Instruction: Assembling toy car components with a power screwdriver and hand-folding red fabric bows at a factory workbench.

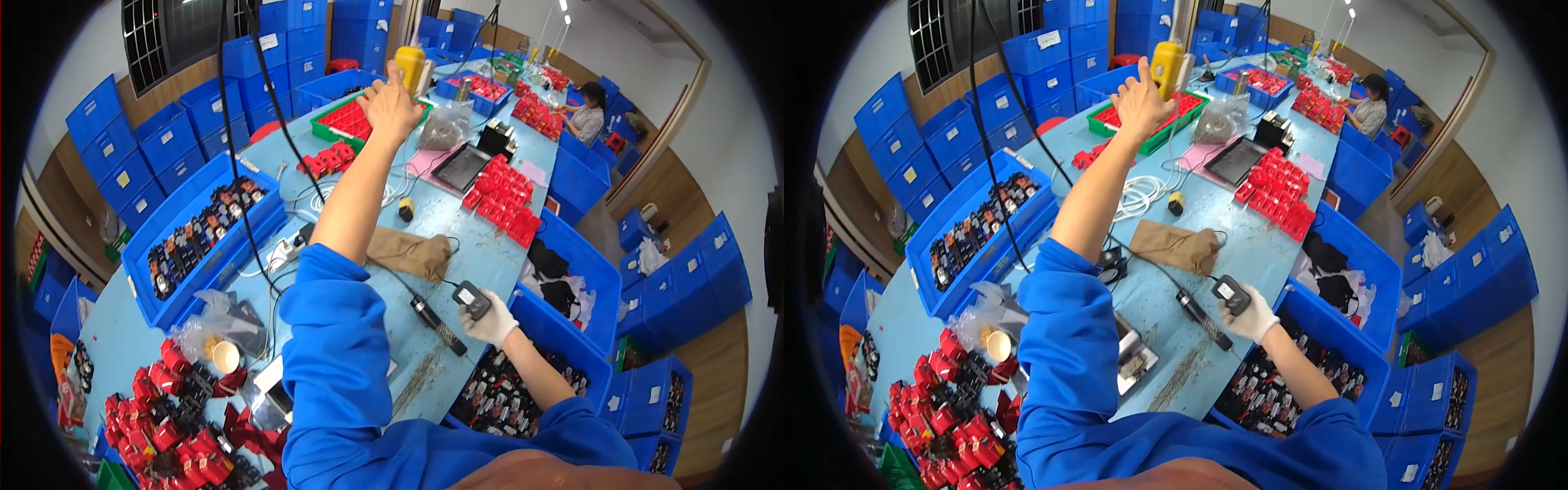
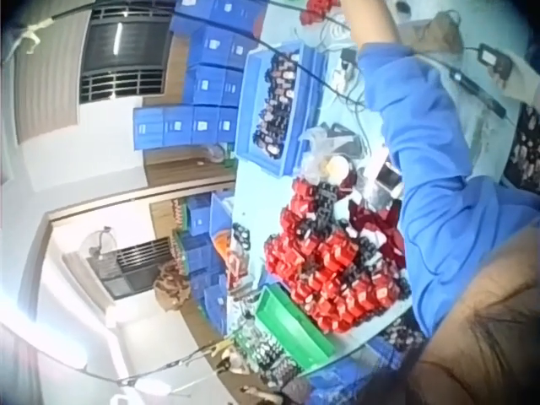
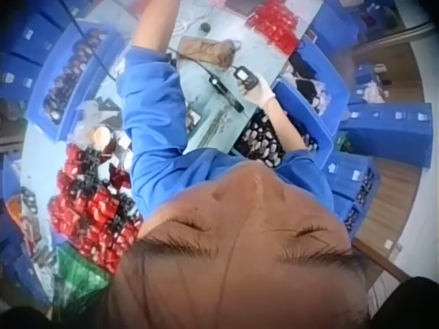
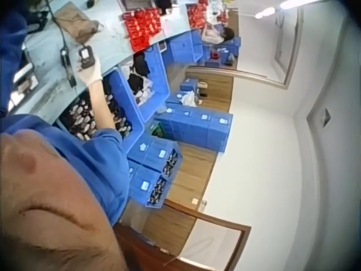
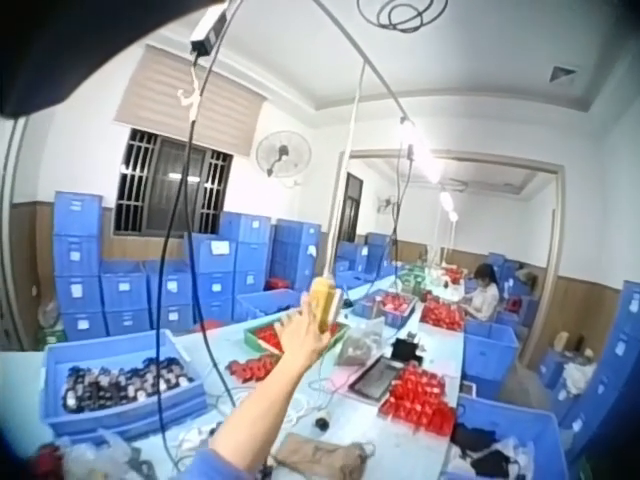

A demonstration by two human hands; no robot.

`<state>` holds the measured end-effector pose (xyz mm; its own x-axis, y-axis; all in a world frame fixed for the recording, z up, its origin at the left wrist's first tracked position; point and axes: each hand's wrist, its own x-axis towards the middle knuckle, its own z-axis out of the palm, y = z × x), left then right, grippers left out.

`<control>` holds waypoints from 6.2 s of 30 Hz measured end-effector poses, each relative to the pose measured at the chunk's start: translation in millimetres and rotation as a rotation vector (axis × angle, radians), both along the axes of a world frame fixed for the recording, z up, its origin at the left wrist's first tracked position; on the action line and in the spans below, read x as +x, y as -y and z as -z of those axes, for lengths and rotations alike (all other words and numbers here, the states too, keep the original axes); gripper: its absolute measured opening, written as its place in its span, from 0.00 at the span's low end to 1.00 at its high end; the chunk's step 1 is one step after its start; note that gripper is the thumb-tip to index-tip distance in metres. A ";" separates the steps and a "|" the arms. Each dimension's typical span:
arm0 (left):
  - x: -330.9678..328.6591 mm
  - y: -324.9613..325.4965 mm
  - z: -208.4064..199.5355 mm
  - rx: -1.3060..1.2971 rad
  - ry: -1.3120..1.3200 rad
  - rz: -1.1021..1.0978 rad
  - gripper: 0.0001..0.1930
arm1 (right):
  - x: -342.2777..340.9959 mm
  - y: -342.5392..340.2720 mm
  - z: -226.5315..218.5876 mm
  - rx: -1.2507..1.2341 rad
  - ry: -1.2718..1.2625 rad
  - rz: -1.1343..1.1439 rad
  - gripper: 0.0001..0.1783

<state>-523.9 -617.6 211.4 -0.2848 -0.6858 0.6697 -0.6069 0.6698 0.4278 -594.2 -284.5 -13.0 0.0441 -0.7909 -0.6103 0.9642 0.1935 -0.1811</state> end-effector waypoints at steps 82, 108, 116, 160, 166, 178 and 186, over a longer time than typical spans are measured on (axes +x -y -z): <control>369.5 -508.0 410.6 0.083 0.101 -0.149 0.08 | 31.6 -73.1 231.2 -0.720 -0.116 0.115 0.25; 201.3 -409.1 408.2 0.408 -0.128 0.582 0.06 | -37.0 -39.5 91.4 -0.507 -0.690 0.077 0.21; 198.2 -396.1 416.9 0.508 -0.215 0.576 0.05 | -50.3 45.6 -36.1 -0.782 -0.927 0.138 0.26; 204.2 -389.9 418.8 0.577 -0.273 0.615 0.05 | 32.4 84.6 8.5 -0.783 -0.981 -0.021 0.24; 201.0 -391.7 419.1 0.590 -0.310 0.598 0.04 | 26.2 85.0 11.3 -0.760 -0.967 -0.101 0.25; 196.4 -391.1 421.7 0.573 -0.297 0.611 0.04 | 67.7 68.4 2.6 -0.767 -0.695 -0.202 0.26; 193.2 -391.1 417.7 0.576 -0.269 0.546 0.04 | 99.5 50.0 -2.5 -0.688 -0.533 -0.253 0.27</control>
<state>-330.7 -226.5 -206.3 -0.5564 -0.7538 0.3496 -0.0891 0.4725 0.8768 -494.7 -334.5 -10.5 0.1128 -0.9936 0.0042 0.6630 0.0721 -0.7451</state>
